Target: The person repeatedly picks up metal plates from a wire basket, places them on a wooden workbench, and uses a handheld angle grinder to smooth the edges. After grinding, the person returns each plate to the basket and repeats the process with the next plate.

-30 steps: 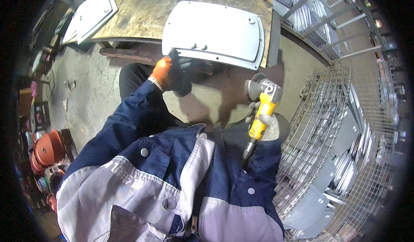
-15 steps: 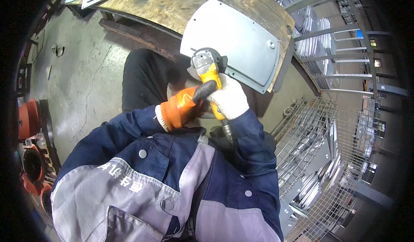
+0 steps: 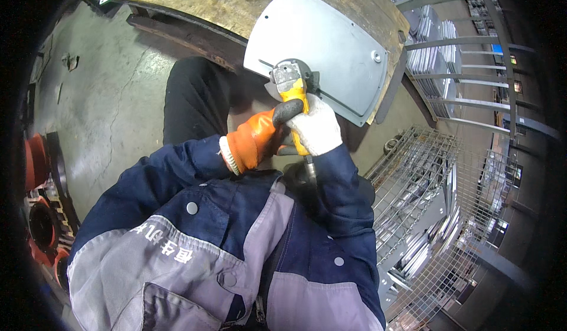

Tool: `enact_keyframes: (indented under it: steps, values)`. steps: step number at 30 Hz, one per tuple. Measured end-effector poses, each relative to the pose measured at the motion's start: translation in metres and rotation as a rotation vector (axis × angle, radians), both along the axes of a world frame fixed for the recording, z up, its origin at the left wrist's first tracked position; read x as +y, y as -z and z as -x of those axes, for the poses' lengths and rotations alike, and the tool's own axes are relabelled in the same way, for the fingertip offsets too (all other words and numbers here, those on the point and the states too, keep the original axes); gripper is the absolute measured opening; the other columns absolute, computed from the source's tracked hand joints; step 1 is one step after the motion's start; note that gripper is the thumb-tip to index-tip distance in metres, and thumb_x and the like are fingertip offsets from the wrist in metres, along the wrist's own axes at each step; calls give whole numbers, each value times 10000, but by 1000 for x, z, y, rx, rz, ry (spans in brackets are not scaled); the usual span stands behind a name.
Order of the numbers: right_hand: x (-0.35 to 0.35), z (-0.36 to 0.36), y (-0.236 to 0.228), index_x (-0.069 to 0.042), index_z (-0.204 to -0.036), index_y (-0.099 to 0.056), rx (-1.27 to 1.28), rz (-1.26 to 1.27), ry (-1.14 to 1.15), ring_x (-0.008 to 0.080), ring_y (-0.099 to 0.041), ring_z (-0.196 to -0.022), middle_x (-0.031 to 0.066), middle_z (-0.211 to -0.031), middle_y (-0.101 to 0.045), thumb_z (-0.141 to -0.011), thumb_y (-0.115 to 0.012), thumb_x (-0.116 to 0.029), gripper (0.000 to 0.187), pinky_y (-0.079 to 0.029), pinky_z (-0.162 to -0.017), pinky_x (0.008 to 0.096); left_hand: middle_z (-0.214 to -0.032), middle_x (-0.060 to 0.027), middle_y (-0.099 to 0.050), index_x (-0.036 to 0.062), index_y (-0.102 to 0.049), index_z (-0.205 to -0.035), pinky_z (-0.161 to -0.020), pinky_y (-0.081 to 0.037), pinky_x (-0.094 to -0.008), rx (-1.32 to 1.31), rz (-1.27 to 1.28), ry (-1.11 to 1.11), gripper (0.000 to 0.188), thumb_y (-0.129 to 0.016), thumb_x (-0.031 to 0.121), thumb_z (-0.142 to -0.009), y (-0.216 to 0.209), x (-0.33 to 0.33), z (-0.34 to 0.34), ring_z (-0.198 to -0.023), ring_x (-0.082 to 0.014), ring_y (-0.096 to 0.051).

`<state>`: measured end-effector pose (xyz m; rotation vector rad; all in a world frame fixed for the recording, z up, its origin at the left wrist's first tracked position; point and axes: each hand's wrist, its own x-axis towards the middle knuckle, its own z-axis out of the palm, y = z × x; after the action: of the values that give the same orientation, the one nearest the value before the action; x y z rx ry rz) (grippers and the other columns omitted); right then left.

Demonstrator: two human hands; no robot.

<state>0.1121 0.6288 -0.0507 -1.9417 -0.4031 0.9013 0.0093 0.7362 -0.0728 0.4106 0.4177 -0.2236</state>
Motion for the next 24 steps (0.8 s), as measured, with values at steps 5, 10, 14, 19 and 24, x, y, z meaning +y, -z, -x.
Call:
enact_keyframes:
  steps: [5,10,14,19,24]
  values:
    - [-50,18,-15,23,-1189,-557,46,-50,138,163,-616,-896,82,-1021,-641,-761,-737,-103,481,-496,-800,293,-752,-21,-607,61,-633,-993,-528,-389,-245,-337,-347,76,459,-617,505,-878,1,-26,1,-586,-98,-507]
    - [-80,7,-11,26,-1211,-549,122,-13,256,167,-613,-917,93,-1056,-633,-762,-691,-28,475,-498,-811,297,-944,-80,-669,49,-628,-1099,-684,-498,-252,-95,-14,329,527,-620,523,-869,-4,-46,-15,-784,-147,-631]
    - [-82,-9,-7,30,-1218,-543,158,-90,199,173,-616,-919,95,-1059,-635,-727,-674,9,509,-497,-815,303,-922,-48,-645,43,-623,-1148,-628,-457,-278,-15,-187,322,463,-546,448,-940,-9,-50,-28,-742,-110,-567]
    - [-81,-25,-1,34,-1178,-561,39,-11,101,163,-619,-872,87,-990,-643,-716,-645,18,469,-500,-795,291,-655,14,-510,94,-654,-966,-480,-287,-237,118,-165,289,492,-616,568,-842,-10,-55,-39,-524,-100,-403]
    - [-101,-25,3,24,-1136,-579,190,-75,199,158,-616,-848,76,-955,-640,-730,-636,8,410,-499,-776,290,-692,5,-526,96,-643,-1033,-506,-312,-231,94,-99,267,455,-605,519,-870,-6,-76,-48,-558,-91,-416]
